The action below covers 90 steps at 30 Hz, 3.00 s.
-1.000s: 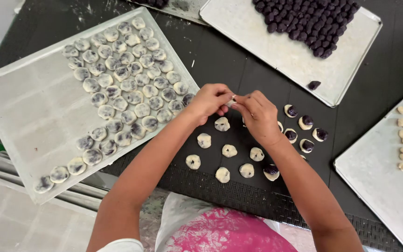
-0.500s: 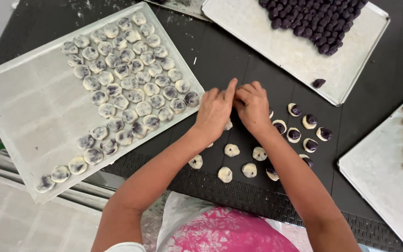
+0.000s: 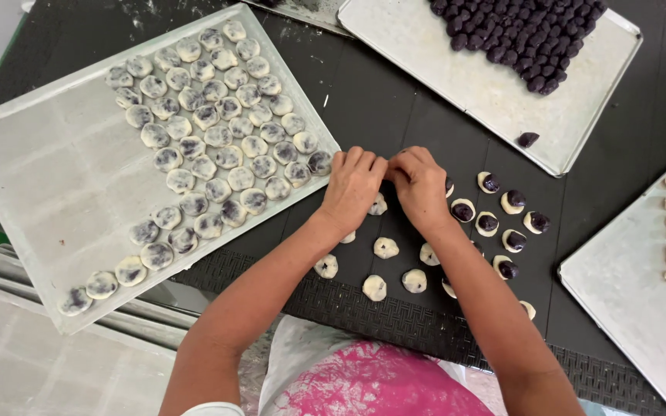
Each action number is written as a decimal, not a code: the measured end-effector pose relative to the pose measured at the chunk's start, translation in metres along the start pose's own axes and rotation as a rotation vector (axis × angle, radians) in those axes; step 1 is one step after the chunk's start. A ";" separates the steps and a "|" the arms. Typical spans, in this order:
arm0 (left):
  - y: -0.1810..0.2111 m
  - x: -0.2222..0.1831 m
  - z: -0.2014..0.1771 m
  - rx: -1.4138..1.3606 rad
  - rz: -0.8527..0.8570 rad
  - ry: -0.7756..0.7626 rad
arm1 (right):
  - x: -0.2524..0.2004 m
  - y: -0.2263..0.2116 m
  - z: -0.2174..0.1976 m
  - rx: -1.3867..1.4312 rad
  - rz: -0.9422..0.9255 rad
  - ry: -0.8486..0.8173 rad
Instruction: Wrapping purple filling into white dough circles to form small pastries on a production table
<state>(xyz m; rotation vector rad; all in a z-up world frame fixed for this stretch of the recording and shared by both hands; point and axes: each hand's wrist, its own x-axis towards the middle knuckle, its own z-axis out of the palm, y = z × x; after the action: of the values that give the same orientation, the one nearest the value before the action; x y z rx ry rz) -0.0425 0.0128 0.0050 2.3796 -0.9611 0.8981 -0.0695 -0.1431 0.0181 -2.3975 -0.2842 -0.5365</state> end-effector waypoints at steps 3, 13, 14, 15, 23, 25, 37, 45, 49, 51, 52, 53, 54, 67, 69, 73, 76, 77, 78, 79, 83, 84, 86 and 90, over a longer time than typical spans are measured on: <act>-0.003 0.006 -0.006 -0.041 0.008 -0.007 | 0.008 0.005 -0.001 -0.043 -0.070 -0.007; 0.001 0.005 -0.005 -0.213 -0.156 -0.073 | 0.001 0.009 -0.013 -0.061 0.103 -0.095; 0.002 0.009 -0.011 -0.239 -0.130 -0.071 | 0.004 0.011 -0.013 -0.026 0.180 -0.110; 0.002 0.014 -0.017 -0.263 -0.105 -0.070 | 0.009 0.014 -0.012 0.012 0.256 -0.125; -0.018 0.021 -0.052 -0.257 -0.335 -0.080 | 0.068 -0.009 -0.002 -0.371 -0.155 -0.132; -0.024 0.015 -0.046 -0.179 -0.374 -0.056 | 0.075 -0.027 -0.001 -0.472 -0.137 -0.262; 0.034 0.013 -0.006 -0.265 -0.039 -0.278 | 0.023 0.075 -0.053 -0.382 0.011 -0.215; 0.053 -0.002 0.008 -0.266 -0.110 -0.360 | -0.038 0.039 -0.054 -0.283 -0.001 -0.135; 0.060 0.013 -0.007 -0.169 -0.133 -0.351 | -0.042 0.012 -0.073 -0.291 -0.052 -0.134; 0.064 0.026 -0.028 -0.225 -0.089 -0.325 | -0.047 0.004 -0.084 -0.335 -0.077 -0.156; 0.062 0.020 -0.019 -0.226 -0.082 -0.322 | -0.048 0.003 -0.086 -0.338 -0.076 -0.149; 0.059 0.011 -0.011 -0.186 -0.035 -0.293 | -0.052 0.002 -0.088 -0.357 -0.077 -0.124; 0.057 0.002 -0.003 -0.146 0.011 -0.263 | -0.056 0.000 -0.089 -0.375 -0.078 -0.099; 0.049 0.010 -0.004 -0.598 -0.503 -0.541 | -0.048 -0.023 -0.090 -0.152 -0.365 0.025; 0.056 0.020 -0.020 -0.894 -0.834 -0.575 | -0.048 -0.022 -0.092 -0.208 -0.452 0.071; 0.067 0.030 -0.054 -1.332 -0.893 -0.604 | -0.048 -0.025 -0.095 -0.129 -0.452 0.145; 0.073 0.020 -0.037 -1.431 -0.890 -0.567 | -0.051 -0.030 -0.093 -0.085 -0.410 0.177; 0.073 0.017 -0.030 -1.471 -0.985 -0.537 | -0.052 -0.033 -0.093 0.002 -0.367 0.173; 0.074 0.015 -0.023 -1.509 -1.081 -0.506 | -0.052 -0.036 -0.093 0.089 -0.322 0.168; 0.070 0.011 -0.015 -1.507 -1.084 -0.509 | -0.055 -0.039 -0.096 0.091 -0.319 0.168; 0.064 0.002 0.012 -1.591 -1.204 -0.515 | -0.066 -0.038 -0.101 0.118 -0.184 0.143; 0.065 -0.001 0.017 -1.575 -1.201 -0.564 | -0.070 -0.036 -0.100 0.068 -0.140 0.136; 0.064 0.009 0.009 -1.280 -0.990 -0.654 | -0.076 -0.022 -0.091 0.053 -0.116 0.136; 0.065 0.001 0.018 -0.652 -0.310 -0.579 | -0.078 -0.016 -0.080 0.011 -0.028 -0.007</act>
<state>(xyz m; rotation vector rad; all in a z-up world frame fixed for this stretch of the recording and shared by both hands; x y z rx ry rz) -0.0820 -0.0415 0.0015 2.1208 -0.8607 -0.2272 -0.1692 -0.1872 0.0482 -2.3885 -0.3238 -0.5387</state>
